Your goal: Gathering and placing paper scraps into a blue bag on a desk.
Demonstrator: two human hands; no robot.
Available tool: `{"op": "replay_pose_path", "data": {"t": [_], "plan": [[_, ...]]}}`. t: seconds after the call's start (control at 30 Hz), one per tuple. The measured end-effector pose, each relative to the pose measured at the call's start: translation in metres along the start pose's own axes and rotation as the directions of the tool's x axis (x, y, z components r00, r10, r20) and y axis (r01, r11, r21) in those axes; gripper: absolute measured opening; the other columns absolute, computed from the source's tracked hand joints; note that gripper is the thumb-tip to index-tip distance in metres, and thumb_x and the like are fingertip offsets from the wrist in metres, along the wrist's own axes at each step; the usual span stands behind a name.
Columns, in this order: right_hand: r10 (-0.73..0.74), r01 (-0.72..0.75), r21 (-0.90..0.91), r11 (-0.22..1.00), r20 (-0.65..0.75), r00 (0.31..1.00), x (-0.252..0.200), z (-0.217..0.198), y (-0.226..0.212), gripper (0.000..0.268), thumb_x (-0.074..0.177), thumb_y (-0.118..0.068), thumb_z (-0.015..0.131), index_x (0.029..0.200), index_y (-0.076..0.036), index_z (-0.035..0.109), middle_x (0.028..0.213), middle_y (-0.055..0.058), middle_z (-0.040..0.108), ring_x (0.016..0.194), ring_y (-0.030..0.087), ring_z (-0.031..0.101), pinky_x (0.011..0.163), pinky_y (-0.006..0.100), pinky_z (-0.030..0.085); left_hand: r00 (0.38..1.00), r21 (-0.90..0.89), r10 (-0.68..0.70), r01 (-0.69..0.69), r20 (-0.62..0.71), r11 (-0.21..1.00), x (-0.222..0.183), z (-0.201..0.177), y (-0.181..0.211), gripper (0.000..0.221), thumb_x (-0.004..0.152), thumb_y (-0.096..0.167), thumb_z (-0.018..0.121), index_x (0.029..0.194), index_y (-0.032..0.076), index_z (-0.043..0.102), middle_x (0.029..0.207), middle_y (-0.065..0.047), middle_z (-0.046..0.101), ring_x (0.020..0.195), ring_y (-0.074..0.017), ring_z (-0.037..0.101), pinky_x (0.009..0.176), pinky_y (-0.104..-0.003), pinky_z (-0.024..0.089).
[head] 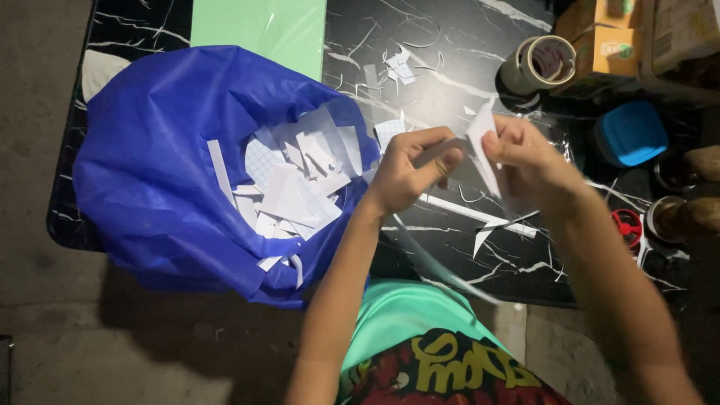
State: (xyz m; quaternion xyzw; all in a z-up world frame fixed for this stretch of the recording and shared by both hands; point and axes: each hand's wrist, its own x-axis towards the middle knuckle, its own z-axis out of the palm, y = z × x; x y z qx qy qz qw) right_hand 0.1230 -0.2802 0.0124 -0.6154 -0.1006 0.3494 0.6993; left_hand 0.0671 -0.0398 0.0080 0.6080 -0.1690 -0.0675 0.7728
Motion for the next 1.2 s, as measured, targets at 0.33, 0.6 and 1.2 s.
{"op": "replay_pose_path", "data": {"t": [0.33,0.6,1.2], "plan": [[-0.310,0.361,0.237,0.902,-0.227,0.923,0.029,0.070,0.012,0.057,0.099,-0.043,0.074,0.131,0.000,0.054,0.115,0.011,0.066,0.102,0.018,0.067,0.092,0.033,0.056,0.990,-0.539,-0.016,-0.062,-0.139,0.840,0.001,0.004,-0.049,0.034,0.105,0.043,0.062,0.096,0.010,0.064,0.073,0.002,0.058,0.062,-0.0093,0.052,0.059,-0.024,0.041],[-0.230,0.247,0.098,0.964,-0.159,0.960,0.027,0.065,0.014,0.044,0.104,-0.043,0.055,0.120,-0.002,0.057,0.098,0.011,0.064,0.085,0.019,0.064,0.076,0.035,0.053,0.981,-0.254,0.085,-0.129,-0.177,0.958,-0.009,0.002,-0.053,0.045,0.094,0.058,0.067,0.087,0.013,0.064,0.070,0.008,0.057,0.053,-0.0024,0.047,0.044,-0.021,0.036],[-0.138,0.147,0.390,0.909,-0.049,0.989,-0.001,0.078,0.021,0.034,0.107,-0.035,0.056,0.115,-0.001,0.058,0.098,0.012,0.065,0.082,0.017,0.061,0.076,0.030,0.047,0.991,-0.312,0.069,-0.100,-0.111,0.945,-0.034,-0.002,-0.052,0.032,0.078,0.027,0.082,0.071,0.009,0.056,0.074,0.003,0.062,0.066,-0.0037,0.054,0.062,-0.022,0.039]]}}
